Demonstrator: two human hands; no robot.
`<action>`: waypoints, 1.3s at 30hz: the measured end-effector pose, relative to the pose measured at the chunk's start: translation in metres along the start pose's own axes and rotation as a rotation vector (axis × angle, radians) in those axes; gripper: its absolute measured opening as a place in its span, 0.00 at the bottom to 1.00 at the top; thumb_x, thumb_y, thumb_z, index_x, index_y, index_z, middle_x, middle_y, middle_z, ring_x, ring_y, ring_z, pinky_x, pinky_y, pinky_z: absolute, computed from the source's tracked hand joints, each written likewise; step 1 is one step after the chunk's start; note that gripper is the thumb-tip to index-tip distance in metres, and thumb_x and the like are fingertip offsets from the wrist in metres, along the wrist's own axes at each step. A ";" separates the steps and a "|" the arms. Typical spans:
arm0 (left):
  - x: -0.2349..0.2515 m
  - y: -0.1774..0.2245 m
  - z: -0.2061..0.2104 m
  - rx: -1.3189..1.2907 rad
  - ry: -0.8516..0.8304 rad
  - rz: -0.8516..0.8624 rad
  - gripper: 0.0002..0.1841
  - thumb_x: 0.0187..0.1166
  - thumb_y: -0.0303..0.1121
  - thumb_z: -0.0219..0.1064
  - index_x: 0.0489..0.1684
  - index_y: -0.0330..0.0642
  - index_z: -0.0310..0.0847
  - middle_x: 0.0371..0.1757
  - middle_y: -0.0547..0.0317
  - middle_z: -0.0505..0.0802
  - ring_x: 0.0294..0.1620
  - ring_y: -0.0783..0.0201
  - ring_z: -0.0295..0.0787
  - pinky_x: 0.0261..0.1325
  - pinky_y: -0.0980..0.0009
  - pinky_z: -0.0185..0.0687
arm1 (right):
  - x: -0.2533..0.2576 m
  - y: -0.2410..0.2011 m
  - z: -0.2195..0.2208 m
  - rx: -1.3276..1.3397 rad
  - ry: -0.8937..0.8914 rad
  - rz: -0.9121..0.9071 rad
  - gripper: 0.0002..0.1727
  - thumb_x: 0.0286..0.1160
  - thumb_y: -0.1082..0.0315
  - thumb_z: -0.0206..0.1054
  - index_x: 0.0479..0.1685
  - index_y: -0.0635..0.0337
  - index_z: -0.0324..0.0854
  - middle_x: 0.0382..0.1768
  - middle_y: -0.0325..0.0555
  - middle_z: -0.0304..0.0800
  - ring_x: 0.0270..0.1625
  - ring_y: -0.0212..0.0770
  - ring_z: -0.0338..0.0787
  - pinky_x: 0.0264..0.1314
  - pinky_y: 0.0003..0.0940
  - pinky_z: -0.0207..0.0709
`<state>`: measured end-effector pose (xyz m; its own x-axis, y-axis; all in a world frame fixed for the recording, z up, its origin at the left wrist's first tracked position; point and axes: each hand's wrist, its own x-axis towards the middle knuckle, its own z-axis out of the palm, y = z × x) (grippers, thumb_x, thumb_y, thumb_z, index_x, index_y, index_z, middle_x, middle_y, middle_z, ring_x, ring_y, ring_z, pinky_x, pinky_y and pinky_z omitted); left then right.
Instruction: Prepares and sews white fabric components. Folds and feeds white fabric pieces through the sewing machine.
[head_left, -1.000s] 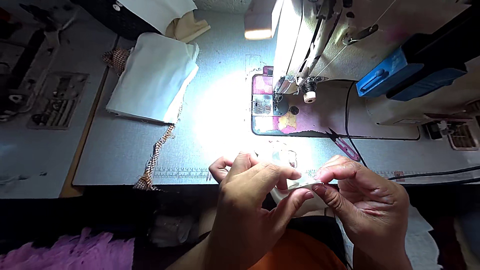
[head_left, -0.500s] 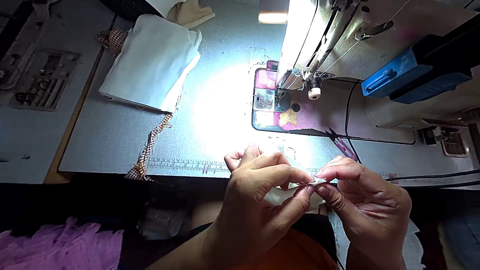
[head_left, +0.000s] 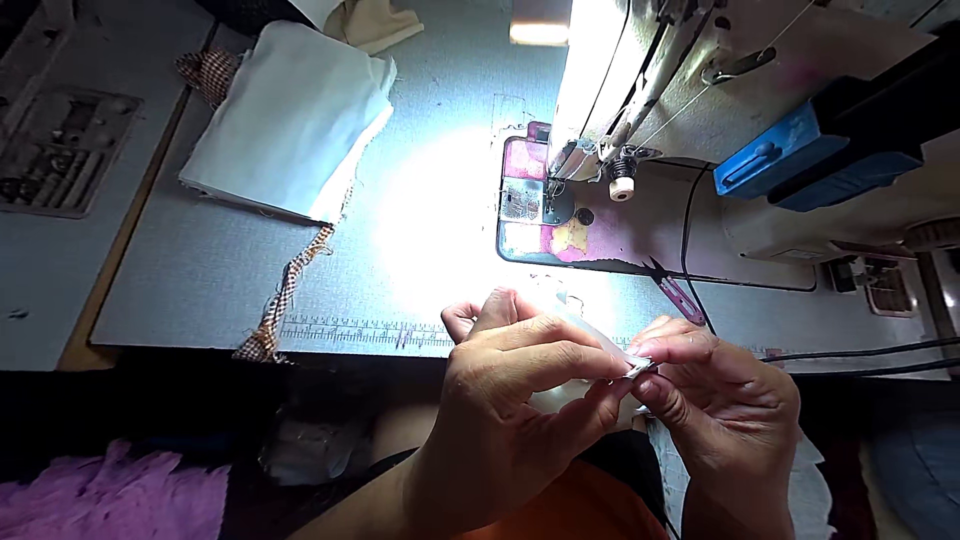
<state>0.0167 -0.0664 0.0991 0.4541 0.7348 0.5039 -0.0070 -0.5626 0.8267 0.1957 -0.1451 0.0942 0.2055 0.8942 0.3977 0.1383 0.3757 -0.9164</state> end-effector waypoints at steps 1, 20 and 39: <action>0.000 0.000 0.000 0.001 0.001 0.005 0.02 0.73 0.34 0.75 0.34 0.53 0.94 0.38 0.77 0.95 0.47 0.82 0.79 0.62 0.62 0.56 | 0.000 0.000 0.000 0.001 0.000 0.002 0.07 0.75 0.67 0.75 0.47 0.57 0.90 0.43 0.33 0.94 0.50 0.26 0.92 0.57 0.21 0.87; -0.004 0.004 0.009 0.061 0.109 -0.017 0.02 0.73 0.37 0.76 0.37 0.55 0.93 0.35 0.79 0.94 0.42 0.85 0.76 0.63 0.63 0.54 | -0.003 -0.003 0.004 0.002 0.054 -0.051 0.05 0.74 0.70 0.76 0.44 0.57 0.90 0.42 0.33 0.93 0.50 0.25 0.91 0.55 0.19 0.86; -0.001 0.014 0.003 0.257 0.065 -0.031 0.06 0.79 0.43 0.72 0.41 0.54 0.87 0.36 0.77 0.92 0.43 0.83 0.76 0.63 0.61 0.52 | -0.006 -0.002 0.005 -0.074 0.088 -0.106 0.05 0.74 0.70 0.75 0.46 0.57 0.90 0.44 0.34 0.93 0.52 0.26 0.90 0.57 0.20 0.86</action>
<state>0.0192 -0.0762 0.1097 0.3921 0.7712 0.5014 0.2364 -0.6113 0.7553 0.1891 -0.1496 0.0935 0.2693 0.8244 0.4979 0.2345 0.4453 -0.8641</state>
